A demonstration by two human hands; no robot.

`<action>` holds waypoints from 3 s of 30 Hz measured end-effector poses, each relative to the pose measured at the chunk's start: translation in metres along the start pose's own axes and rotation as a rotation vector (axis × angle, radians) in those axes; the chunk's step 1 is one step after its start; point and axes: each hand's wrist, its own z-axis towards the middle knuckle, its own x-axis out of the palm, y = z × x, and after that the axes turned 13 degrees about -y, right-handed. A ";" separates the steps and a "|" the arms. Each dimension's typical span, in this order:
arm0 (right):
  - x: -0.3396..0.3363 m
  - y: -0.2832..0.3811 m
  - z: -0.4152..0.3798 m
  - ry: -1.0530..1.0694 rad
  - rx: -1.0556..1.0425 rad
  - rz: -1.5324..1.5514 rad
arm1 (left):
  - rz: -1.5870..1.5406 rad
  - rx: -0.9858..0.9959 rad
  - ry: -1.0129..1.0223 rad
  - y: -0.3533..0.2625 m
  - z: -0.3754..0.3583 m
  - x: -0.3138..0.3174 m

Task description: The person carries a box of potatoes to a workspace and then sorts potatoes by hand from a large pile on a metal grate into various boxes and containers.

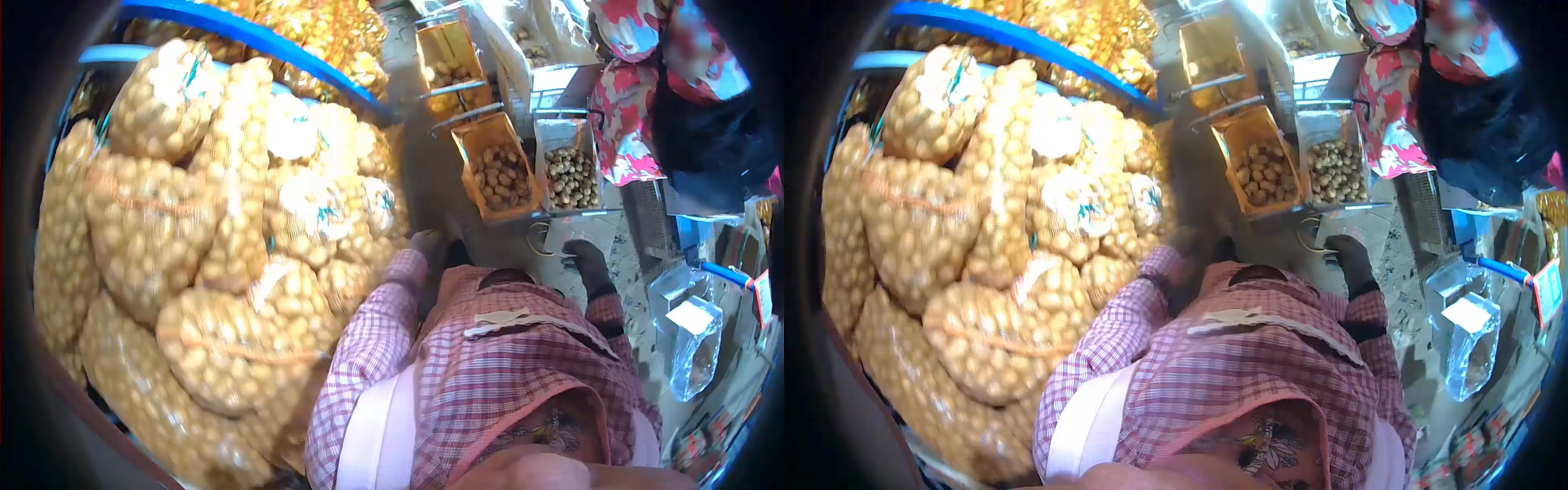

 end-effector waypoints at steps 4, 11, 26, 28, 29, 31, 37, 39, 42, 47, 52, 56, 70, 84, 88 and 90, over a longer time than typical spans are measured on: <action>0.037 0.003 -0.020 -0.378 0.191 0.146 | -0.411 -0.220 0.337 0.009 0.160 -0.036; 0.109 -0.012 -0.049 -0.565 0.151 0.410 | -0.568 -0.382 0.359 0.009 0.242 -0.148; 0.206 0.035 0.002 -0.608 -0.011 0.470 | -0.425 -0.399 0.324 0.015 0.359 -0.217; 0.233 0.084 0.007 -0.626 0.034 0.613 | -0.442 -0.369 0.329 0.015 0.407 -0.220; 0.244 0.095 0.016 -0.665 0.045 0.618 | -0.454 -0.352 0.333 0.011 0.434 -0.222; 0.269 0.118 0.034 -0.732 0.071 0.625 | -0.389 -0.291 0.391 -0.012 0.468 -0.245; 0.344 0.157 0.100 -0.678 -0.049 0.403 | -0.412 -0.344 0.427 -0.026 0.541 -0.309; 0.360 0.177 0.123 -0.629 0.070 0.579 | -0.394 -0.370 0.458 -0.004 0.563 -0.317; 0.393 0.238 0.143 -0.600 0.194 0.722 | -0.427 -0.428 0.488 0.049 0.587 -0.316; 0.402 0.235 0.175 -0.486 0.195 0.741 | -0.651 -0.547 0.533 0.082 0.583 -0.342; 0.405 0.216 0.201 -0.453 0.089 0.704 | -0.521 -0.399 0.359 0.052 0.567 -0.379; 0.403 0.213 0.203 -0.447 0.048 0.722 | -0.454 -0.370 0.319 0.009 0.568 -0.412; 0.452 0.285 0.288 -0.597 0.012 0.698 | -0.409 -0.330 0.546 -0.015 0.745 -0.448; 0.517 0.397 0.396 -0.554 -0.041 0.512 | -0.616 -0.566 0.816 0.094 0.862 -0.429; 0.521 0.403 0.391 -0.522 0.002 0.607 | -0.284 0.368 0.755 0.121 0.906 -0.429; 0.519 0.394 0.387 -0.496 -0.007 0.664 | -0.234 0.140 0.694 0.103 0.907 -0.442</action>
